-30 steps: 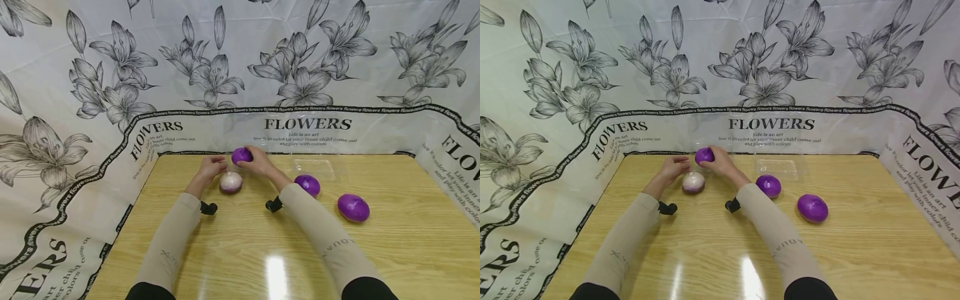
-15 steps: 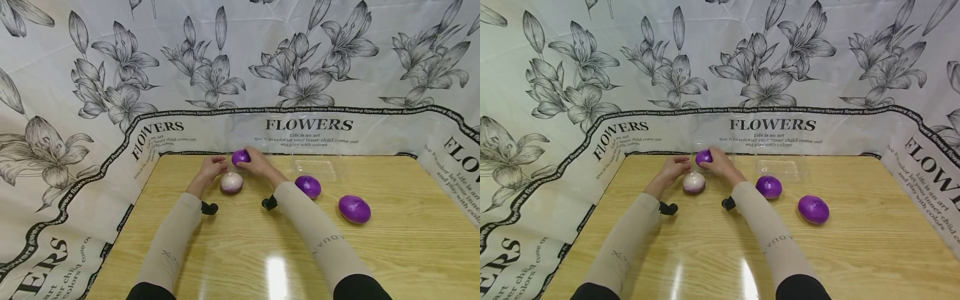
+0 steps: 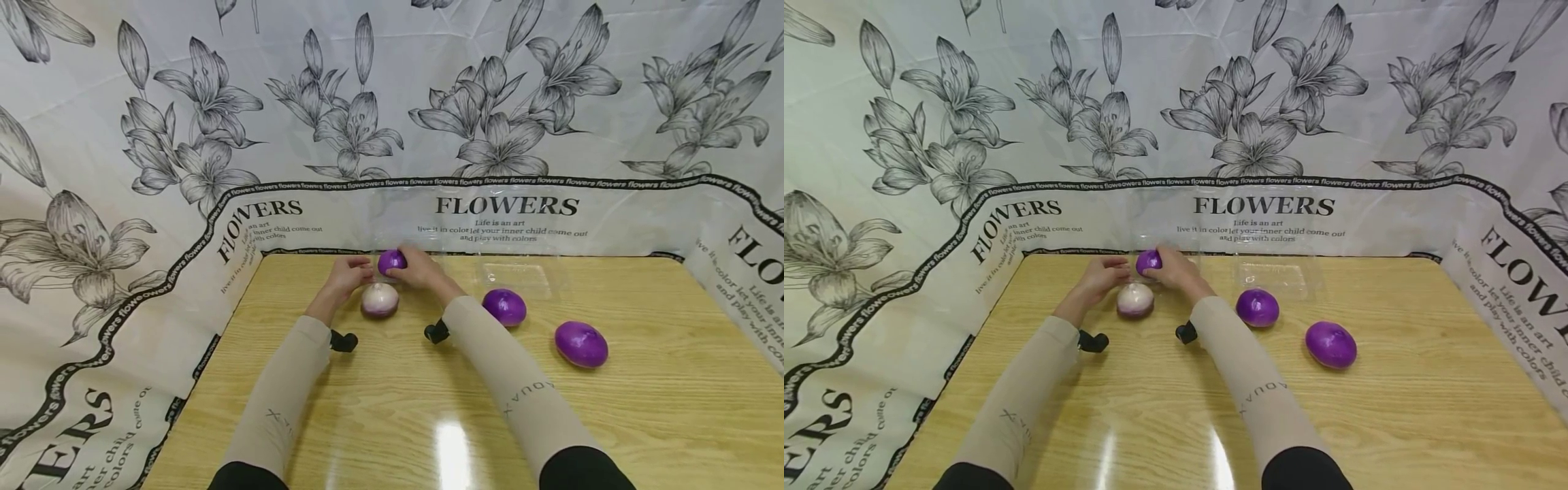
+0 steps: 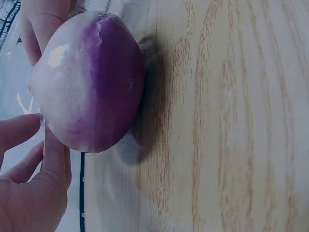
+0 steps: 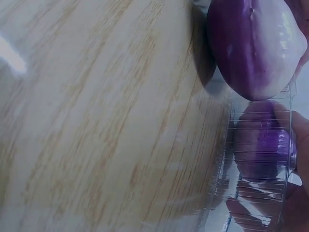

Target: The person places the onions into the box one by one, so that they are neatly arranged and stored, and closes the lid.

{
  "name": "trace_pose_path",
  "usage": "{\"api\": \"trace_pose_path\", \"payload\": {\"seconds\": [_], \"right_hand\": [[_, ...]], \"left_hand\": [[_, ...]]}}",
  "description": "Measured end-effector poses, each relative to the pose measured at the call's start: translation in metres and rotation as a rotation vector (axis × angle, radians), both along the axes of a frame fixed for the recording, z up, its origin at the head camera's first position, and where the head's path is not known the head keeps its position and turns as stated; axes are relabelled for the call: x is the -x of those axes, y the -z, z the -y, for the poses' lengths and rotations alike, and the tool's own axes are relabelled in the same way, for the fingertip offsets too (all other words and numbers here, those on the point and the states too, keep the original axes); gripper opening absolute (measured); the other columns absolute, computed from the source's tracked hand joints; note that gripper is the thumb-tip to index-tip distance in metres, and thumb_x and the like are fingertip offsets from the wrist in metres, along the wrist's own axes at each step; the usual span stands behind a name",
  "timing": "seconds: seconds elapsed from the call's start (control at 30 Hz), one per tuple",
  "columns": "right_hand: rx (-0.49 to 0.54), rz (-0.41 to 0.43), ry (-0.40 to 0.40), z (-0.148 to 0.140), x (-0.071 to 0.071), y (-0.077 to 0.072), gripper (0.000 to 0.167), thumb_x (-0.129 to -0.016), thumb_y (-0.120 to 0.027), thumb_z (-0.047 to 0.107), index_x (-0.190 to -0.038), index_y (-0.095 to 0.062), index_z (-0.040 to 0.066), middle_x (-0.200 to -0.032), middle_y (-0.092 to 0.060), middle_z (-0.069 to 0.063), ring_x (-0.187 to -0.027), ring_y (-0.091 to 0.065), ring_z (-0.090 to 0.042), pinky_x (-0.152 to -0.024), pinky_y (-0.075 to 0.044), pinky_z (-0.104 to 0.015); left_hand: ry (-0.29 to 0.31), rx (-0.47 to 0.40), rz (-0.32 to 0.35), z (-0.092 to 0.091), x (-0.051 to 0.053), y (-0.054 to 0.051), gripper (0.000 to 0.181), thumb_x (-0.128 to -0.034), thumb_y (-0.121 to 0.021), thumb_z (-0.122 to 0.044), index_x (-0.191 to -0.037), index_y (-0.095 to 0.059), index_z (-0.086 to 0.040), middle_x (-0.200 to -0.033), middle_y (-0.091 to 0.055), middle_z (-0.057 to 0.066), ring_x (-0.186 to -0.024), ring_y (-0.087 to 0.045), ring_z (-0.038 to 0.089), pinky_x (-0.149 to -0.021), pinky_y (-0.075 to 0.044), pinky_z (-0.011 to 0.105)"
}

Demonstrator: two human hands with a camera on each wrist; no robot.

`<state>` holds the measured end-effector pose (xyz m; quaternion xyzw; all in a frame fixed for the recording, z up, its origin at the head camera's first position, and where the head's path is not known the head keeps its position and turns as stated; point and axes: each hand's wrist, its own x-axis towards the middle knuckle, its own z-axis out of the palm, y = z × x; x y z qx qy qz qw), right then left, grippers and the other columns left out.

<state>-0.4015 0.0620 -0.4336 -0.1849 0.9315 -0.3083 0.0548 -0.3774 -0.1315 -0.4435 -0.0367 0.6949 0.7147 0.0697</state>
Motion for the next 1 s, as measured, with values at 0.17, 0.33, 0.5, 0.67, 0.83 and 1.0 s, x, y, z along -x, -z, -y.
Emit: {"api": "trace_pose_path", "payload": {"seconds": [0.17,0.33,0.5,0.67,0.83,1.0], "right_hand": [[-0.039,0.014,-0.006,0.000,0.002,0.000,0.072,-0.099,-0.069,0.037,-0.155,-0.039,0.003,-0.146,-0.052,-0.021,-0.131,-0.054,-0.038,-0.114,-0.047,-0.050],[-0.026,0.026,-0.015,-0.002,0.000,-0.001,0.076,-0.099,-0.068,0.035,-0.157,-0.033,0.000,-0.151,-0.047,-0.023,-0.135,-0.050,-0.039,-0.118,-0.044,-0.050],[0.001,0.016,-0.016,-0.007,-0.007,-0.012,0.080,-0.098,-0.069,0.034,-0.158,-0.029,0.000,-0.156,-0.040,-0.025,-0.140,-0.045,-0.040,-0.121,-0.041,-0.051],[-0.056,-0.038,-0.044,-0.012,-0.013,-0.024,0.082,-0.098,-0.069,0.037,-0.159,-0.028,0.000,-0.158,-0.036,-0.026,-0.144,-0.039,-0.042,-0.122,-0.036,-0.056],[-0.113,-0.083,-0.073,-0.018,-0.023,-0.033,0.083,-0.096,-0.070,0.039,-0.158,-0.030,0.001,-0.156,-0.038,-0.028,-0.141,-0.041,-0.044,-0.119,-0.038,-0.060],[-0.103,-0.116,-0.106,-0.024,-0.035,-0.038,0.082,-0.095,-0.072,0.036,-0.158,-0.032,0.001,-0.155,-0.040,-0.028,-0.141,-0.042,-0.044,-0.119,-0.038,-0.061]], "left_hand": [[-0.002,-0.007,-0.007,-0.001,0.001,0.002,0.042,-0.0957,-0.059,0.013,-0.137,-0.051,0.016,-0.104,-0.058,0.014,-0.081,-0.066,0.018,-0.081,-0.066,0.026],[-0.002,-0.013,-0.003,-0.001,0.000,0.003,0.041,-0.0956,-0.058,0.014,-0.136,-0.052,0.016,-0.103,-0.057,0.013,-0.082,-0.066,0.019,-0.078,-0.065,0.023],[-0.009,-0.014,-0.004,-0.002,0.001,0.002,0.043,-0.0943,-0.058,0.015,-0.136,-0.052,0.016,-0.102,-0.057,0.013,-0.088,-0.067,0.025,-0.080,-0.065,0.024],[-0.010,-0.008,-0.002,-0.002,0.001,0.001,0.044,-0.0943,-0.058,0.015,-0.138,-0.051,0.016,-0.104,-0.057,0.013,-0.089,-0.067,0.026,-0.083,-0.065,0.027],[-0.013,-0.001,0.006,-0.002,-0.001,0.000,0.044,-0.0948,-0.059,0.014,-0.138,-0.051,0.014,-0.107,-0.058,0.014,-0.094,-0.067,0.028,-0.088,-0.065,0.030],[-0.016,-0.002,0.003,0.000,0.000,0.001,0.045,-0.0949,-0.059,0.013,-0.139,-0.050,0.015,-0.107,-0.057,0.015,-0.087,-0.066,0.022,-0.092,-0.064,0.033]]}}
